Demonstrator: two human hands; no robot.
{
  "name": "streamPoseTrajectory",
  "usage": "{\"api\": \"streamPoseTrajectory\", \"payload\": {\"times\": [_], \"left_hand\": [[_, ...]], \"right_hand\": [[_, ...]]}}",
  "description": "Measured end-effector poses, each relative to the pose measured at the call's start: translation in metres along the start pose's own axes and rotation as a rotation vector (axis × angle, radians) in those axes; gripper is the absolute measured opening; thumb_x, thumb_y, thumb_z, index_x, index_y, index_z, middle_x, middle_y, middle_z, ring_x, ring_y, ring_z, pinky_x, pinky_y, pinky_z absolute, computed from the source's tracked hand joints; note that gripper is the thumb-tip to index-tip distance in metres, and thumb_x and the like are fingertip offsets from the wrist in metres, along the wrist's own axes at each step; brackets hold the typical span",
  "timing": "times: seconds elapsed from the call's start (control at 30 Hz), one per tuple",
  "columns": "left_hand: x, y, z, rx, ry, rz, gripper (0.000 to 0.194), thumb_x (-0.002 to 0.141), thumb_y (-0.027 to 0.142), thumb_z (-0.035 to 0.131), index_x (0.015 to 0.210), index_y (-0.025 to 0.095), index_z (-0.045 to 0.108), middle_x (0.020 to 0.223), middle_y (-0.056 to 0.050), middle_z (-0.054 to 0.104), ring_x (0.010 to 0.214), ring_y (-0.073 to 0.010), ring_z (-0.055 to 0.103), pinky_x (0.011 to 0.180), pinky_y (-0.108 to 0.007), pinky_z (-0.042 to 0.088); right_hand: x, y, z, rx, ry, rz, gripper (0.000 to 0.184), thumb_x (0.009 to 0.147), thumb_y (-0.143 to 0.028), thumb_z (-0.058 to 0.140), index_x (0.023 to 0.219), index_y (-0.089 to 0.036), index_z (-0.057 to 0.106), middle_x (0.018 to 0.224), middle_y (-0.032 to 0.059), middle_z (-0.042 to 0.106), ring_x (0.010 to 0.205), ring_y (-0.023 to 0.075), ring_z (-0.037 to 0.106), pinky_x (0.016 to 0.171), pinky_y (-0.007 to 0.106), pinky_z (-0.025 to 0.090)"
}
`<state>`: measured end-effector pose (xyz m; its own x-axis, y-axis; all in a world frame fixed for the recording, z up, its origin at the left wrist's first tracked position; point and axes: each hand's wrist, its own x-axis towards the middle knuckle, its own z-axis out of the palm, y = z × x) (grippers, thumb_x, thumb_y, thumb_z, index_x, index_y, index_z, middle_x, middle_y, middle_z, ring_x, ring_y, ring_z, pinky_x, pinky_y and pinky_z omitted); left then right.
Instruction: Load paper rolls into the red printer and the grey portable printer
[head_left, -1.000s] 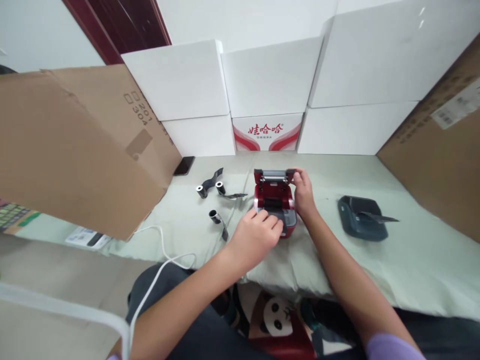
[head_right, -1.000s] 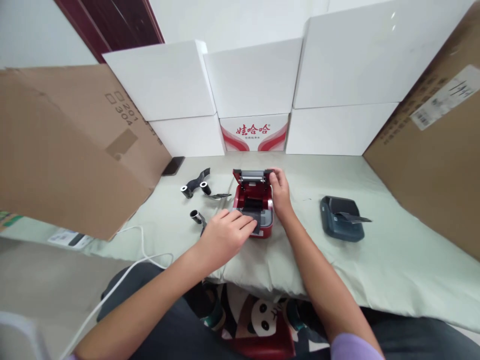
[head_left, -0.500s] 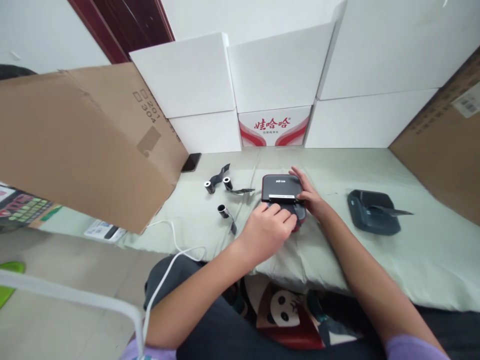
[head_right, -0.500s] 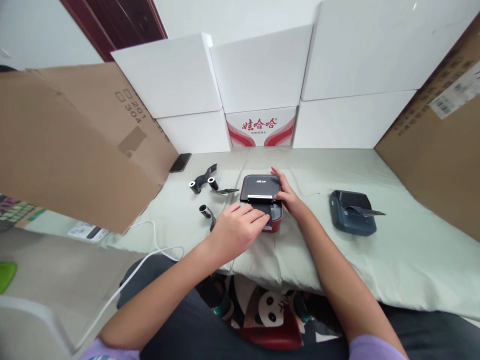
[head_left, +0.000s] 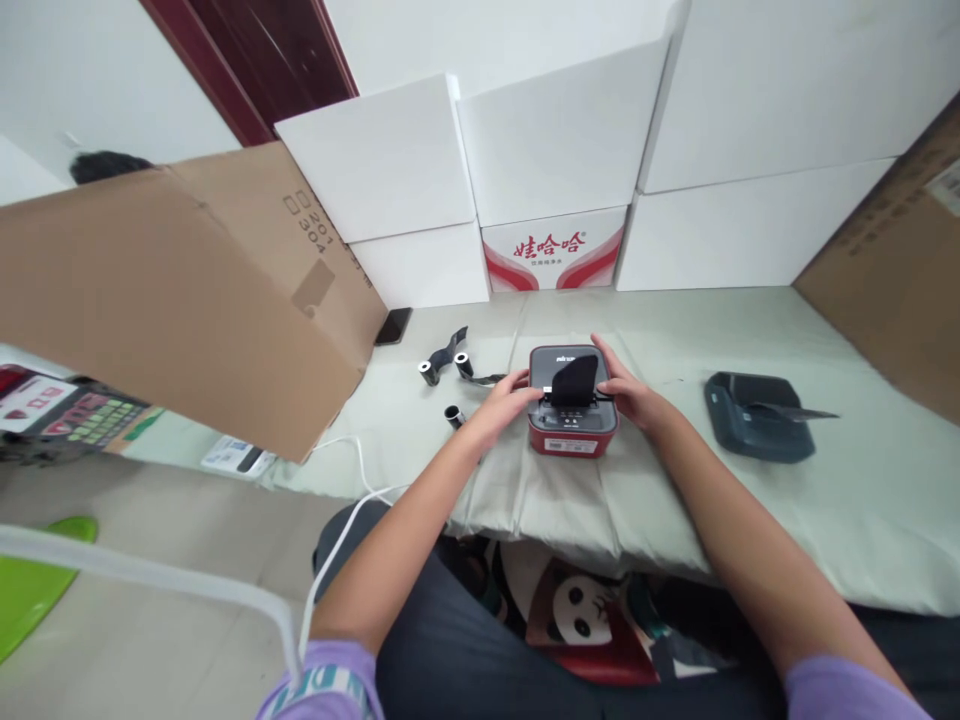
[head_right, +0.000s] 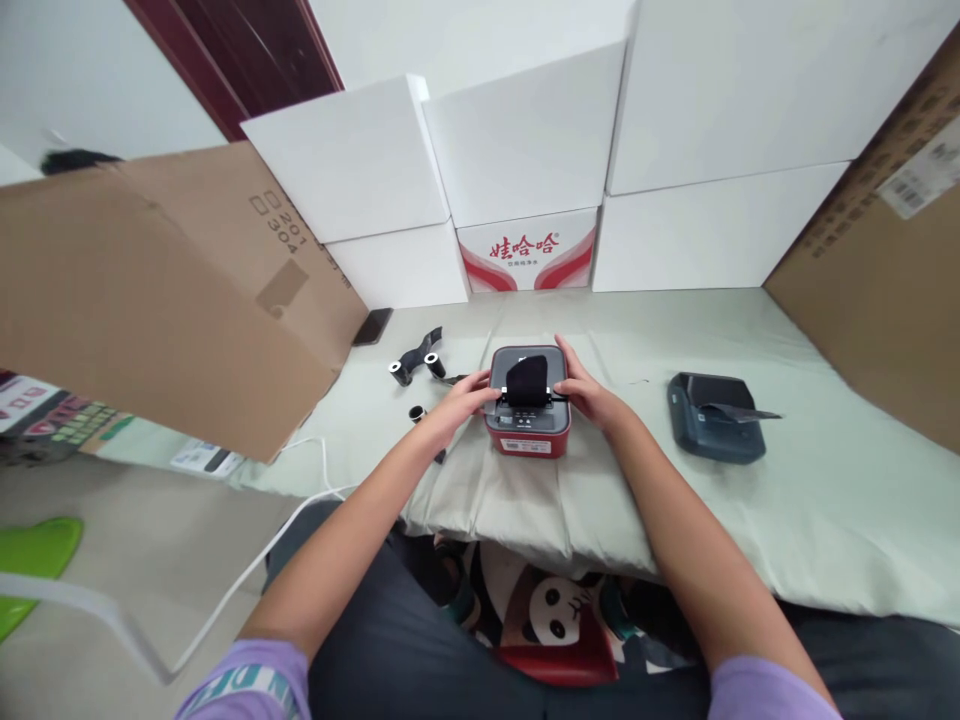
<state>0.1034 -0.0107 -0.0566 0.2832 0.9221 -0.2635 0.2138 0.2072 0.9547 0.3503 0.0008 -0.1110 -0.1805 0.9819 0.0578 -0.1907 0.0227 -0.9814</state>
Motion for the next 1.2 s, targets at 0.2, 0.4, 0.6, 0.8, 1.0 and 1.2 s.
{"api": "streamPoseTrajectory", "payload": {"times": [0.2,0.4,0.6,0.8,1.0,1.2], "left_hand": [[0.0,-0.001,0.004,-0.023,0.02,-0.046,0.056,0.08,0.031,0.068,0.134,0.026,0.055,0.142,-0.009,0.061,0.123,-0.0242,0.063,0.081,-0.03,0.052],[0.003,-0.006,0.004,-0.038,0.014,-0.011,0.056,0.081,0.031,0.068,0.135,0.025,0.054,0.144,-0.011,0.059,0.125,-0.0255,0.062,0.088,-0.033,0.052],[-0.007,-0.005,-0.012,0.26,-0.328,0.338,0.106,0.065,0.044,0.089,0.154,0.022,0.037,0.155,-0.016,0.047,0.14,-0.0332,0.049,0.116,-0.046,0.04],[-0.01,-0.017,0.003,0.411,-0.281,0.494,0.124,0.062,0.042,0.092,0.159,0.025,0.018,0.144,-0.015,0.058,0.124,-0.0344,0.062,0.103,-0.048,0.051],[-0.007,-0.019,0.034,0.436,-0.199,0.556,0.118,0.062,0.041,0.091,0.157,0.023,0.022,0.137,-0.014,0.063,0.117,-0.0336,0.066,0.099,-0.047,0.054],[0.028,0.012,0.077,0.445,-0.116,0.572,0.121,0.063,0.044,0.091,0.157,0.023,0.018,0.129,-0.012,0.069,0.112,-0.0311,0.069,0.098,-0.046,0.054]], "right_hand": [[-0.002,-0.006,0.002,-0.051,-0.002,0.018,0.106,0.06,-0.028,0.068,0.158,-0.036,0.029,0.144,0.0019,0.058,0.117,0.0246,0.064,0.098,0.038,0.053],[-0.003,0.002,0.001,-0.083,0.023,-0.017,0.108,0.062,-0.033,0.07,0.159,-0.035,0.022,0.147,0.0038,0.054,0.122,0.0262,0.061,0.108,0.045,0.047],[-0.019,0.004,-0.01,-0.361,0.237,-0.008,0.076,0.072,-0.055,0.075,0.138,-0.024,0.052,0.126,0.0122,0.063,0.114,0.0285,0.063,0.103,0.049,0.05],[-0.07,-0.017,-0.005,-0.703,0.024,-0.158,0.105,0.069,-0.058,0.083,0.155,-0.019,0.038,0.131,0.0185,0.057,0.099,0.0291,0.064,0.083,0.045,0.057],[-0.092,-0.025,-0.008,-0.889,0.066,-0.324,0.097,0.074,-0.042,0.083,0.157,-0.021,0.037,0.126,0.0177,0.06,0.104,0.0327,0.063,0.085,0.045,0.055],[-0.083,-0.09,-0.05,-0.987,0.062,-0.322,0.089,0.075,-0.03,0.078,0.156,-0.019,0.042,0.103,0.0097,0.073,0.083,0.0258,0.067,0.077,0.034,0.052]]}}
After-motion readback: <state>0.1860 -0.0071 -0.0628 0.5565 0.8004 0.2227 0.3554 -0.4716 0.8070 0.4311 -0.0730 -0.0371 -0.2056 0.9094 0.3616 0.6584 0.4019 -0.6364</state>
